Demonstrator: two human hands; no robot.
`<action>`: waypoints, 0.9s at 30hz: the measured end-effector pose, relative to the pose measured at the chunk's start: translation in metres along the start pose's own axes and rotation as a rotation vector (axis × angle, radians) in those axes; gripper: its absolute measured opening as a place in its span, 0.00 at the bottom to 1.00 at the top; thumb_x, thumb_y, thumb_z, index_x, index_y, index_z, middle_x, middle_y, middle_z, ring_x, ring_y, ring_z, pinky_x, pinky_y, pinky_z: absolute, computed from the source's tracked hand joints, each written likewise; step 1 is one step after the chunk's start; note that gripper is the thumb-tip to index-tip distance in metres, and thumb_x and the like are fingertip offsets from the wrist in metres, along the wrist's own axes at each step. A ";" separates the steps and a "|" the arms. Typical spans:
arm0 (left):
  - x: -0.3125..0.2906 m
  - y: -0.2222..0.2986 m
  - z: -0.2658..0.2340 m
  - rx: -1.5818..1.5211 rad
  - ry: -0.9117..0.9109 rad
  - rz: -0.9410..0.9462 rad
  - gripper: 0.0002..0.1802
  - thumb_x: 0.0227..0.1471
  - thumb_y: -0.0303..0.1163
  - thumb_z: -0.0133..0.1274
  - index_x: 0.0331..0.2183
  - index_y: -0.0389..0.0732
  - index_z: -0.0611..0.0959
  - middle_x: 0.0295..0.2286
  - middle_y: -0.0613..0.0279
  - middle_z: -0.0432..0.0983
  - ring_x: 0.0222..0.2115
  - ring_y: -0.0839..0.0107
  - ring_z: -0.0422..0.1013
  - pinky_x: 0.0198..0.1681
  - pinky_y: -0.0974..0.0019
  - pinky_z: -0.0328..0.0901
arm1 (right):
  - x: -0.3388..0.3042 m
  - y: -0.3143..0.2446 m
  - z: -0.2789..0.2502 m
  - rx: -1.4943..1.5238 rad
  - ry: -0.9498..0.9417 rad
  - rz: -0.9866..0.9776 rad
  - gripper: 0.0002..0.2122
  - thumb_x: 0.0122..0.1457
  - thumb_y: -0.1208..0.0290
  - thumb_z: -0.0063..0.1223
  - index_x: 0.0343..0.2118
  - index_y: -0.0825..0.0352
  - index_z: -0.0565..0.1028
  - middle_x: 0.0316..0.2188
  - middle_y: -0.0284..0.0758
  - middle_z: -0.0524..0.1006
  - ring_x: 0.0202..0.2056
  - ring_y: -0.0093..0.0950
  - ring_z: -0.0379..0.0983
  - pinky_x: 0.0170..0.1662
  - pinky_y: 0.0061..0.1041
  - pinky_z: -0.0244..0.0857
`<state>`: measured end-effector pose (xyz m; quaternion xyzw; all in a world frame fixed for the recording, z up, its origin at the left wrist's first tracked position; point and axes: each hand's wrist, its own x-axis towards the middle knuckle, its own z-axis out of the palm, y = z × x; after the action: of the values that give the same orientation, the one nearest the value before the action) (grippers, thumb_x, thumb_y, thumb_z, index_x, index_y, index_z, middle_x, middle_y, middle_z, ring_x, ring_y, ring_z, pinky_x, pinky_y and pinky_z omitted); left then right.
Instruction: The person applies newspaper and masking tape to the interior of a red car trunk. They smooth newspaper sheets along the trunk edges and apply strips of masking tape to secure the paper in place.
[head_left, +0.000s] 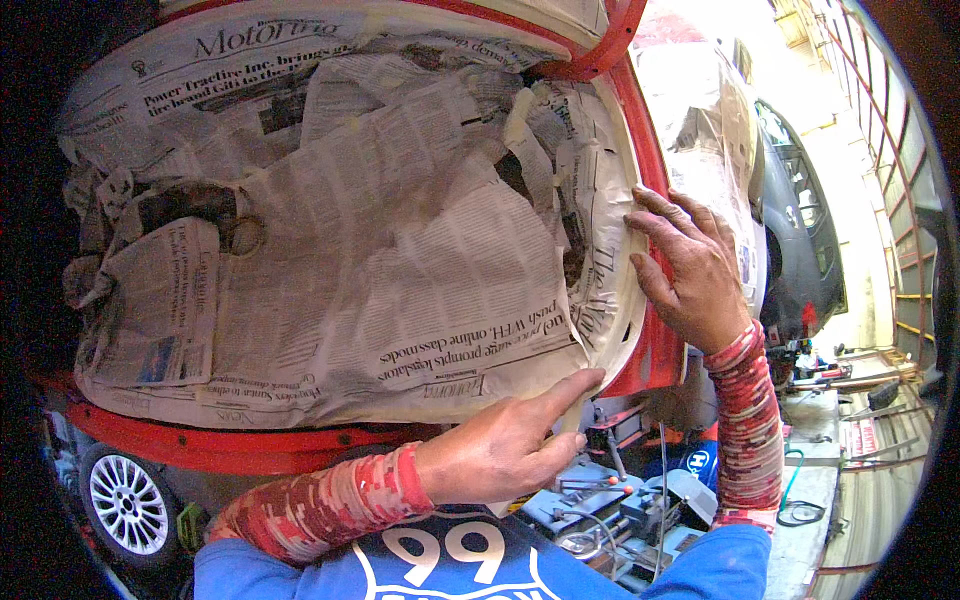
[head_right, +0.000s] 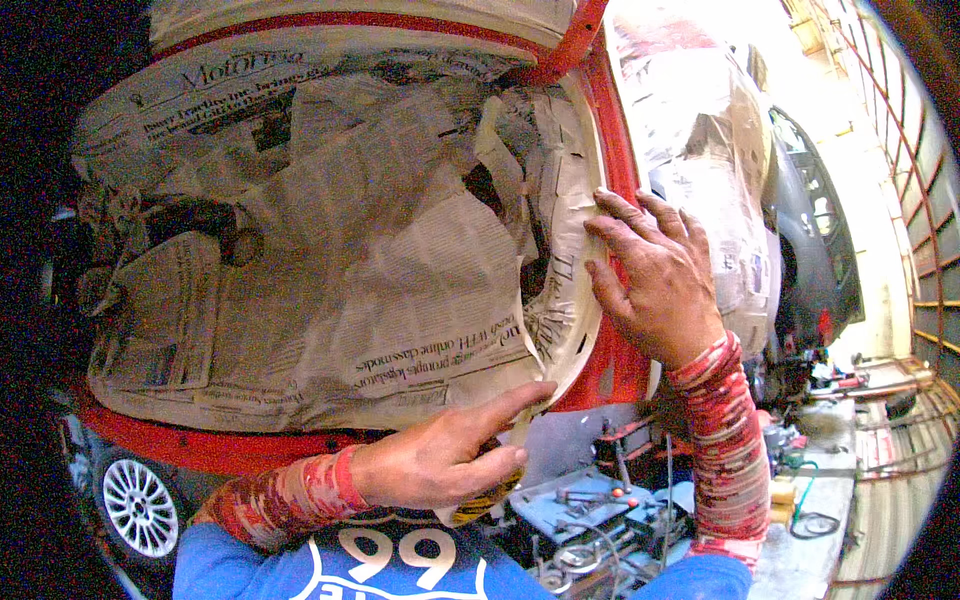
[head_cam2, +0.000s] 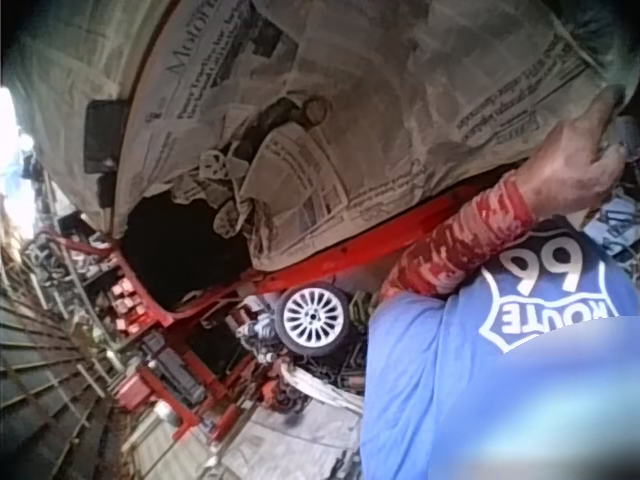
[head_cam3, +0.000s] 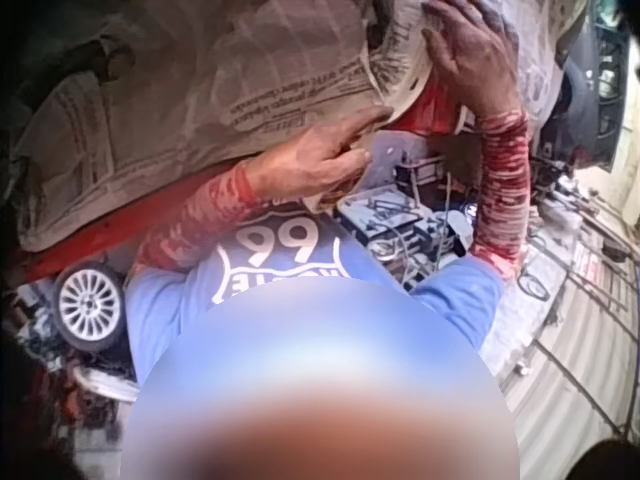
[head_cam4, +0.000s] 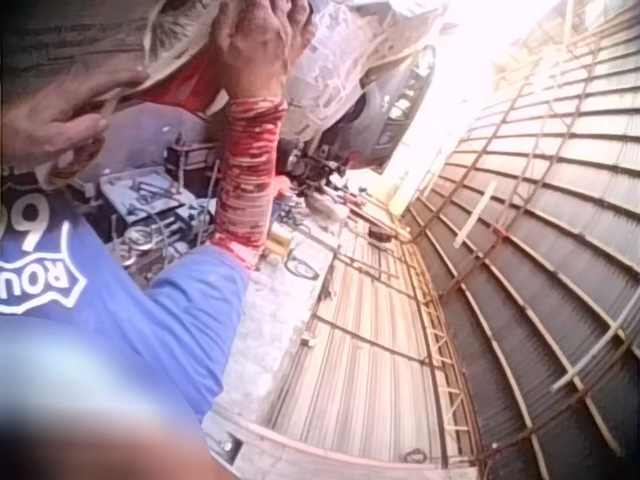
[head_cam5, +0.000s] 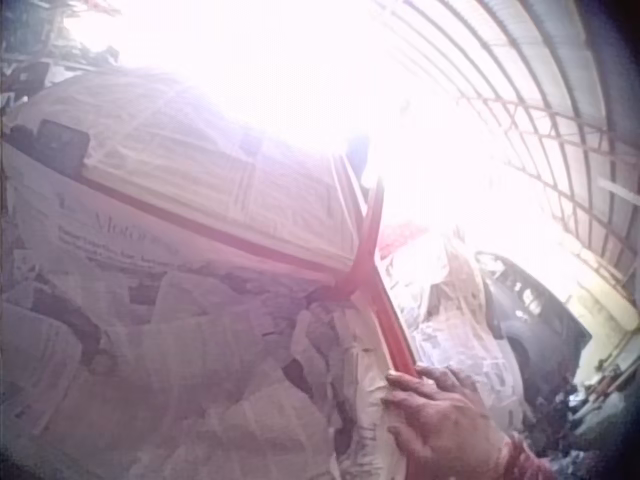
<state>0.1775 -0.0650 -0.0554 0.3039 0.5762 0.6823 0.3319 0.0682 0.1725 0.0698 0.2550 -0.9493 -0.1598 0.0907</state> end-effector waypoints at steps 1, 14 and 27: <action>0.001 -0.002 0.001 0.008 0.013 0.010 0.39 0.70 0.40 0.46 0.71 0.29 0.56 0.65 0.31 0.65 0.66 0.47 0.65 0.69 0.57 0.58 | 0.002 -0.001 0.002 0.032 0.010 0.030 0.20 0.63 0.58 0.56 0.57 0.56 0.80 0.67 0.29 0.73 0.69 0.42 0.63 0.71 0.51 0.50; 0.002 -0.015 0.019 -0.112 0.128 0.148 0.37 0.71 0.39 0.46 0.72 0.32 0.55 0.23 0.52 0.79 0.26 0.63 0.78 0.36 0.59 0.73 | -0.029 -0.042 -0.001 0.230 0.019 0.171 0.39 0.55 0.61 0.64 0.71 0.64 0.66 0.73 0.50 0.59 0.71 0.50 0.58 0.72 0.47 0.52; -0.003 -0.010 0.039 -0.401 0.267 -0.060 0.28 0.69 0.35 0.51 0.59 0.32 0.58 0.25 0.55 0.80 0.26 0.69 0.77 0.32 0.62 0.71 | -0.078 -0.071 -0.030 0.356 -0.188 -0.230 0.22 0.51 0.73 0.62 0.52 0.55 0.84 0.56 0.28 0.81 0.65 0.37 0.70 0.73 0.48 0.52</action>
<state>0.2115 -0.0431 -0.0593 0.1214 0.4766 0.8071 0.3266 0.1748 0.1468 0.0657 0.3576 -0.9315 -0.0222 -0.0632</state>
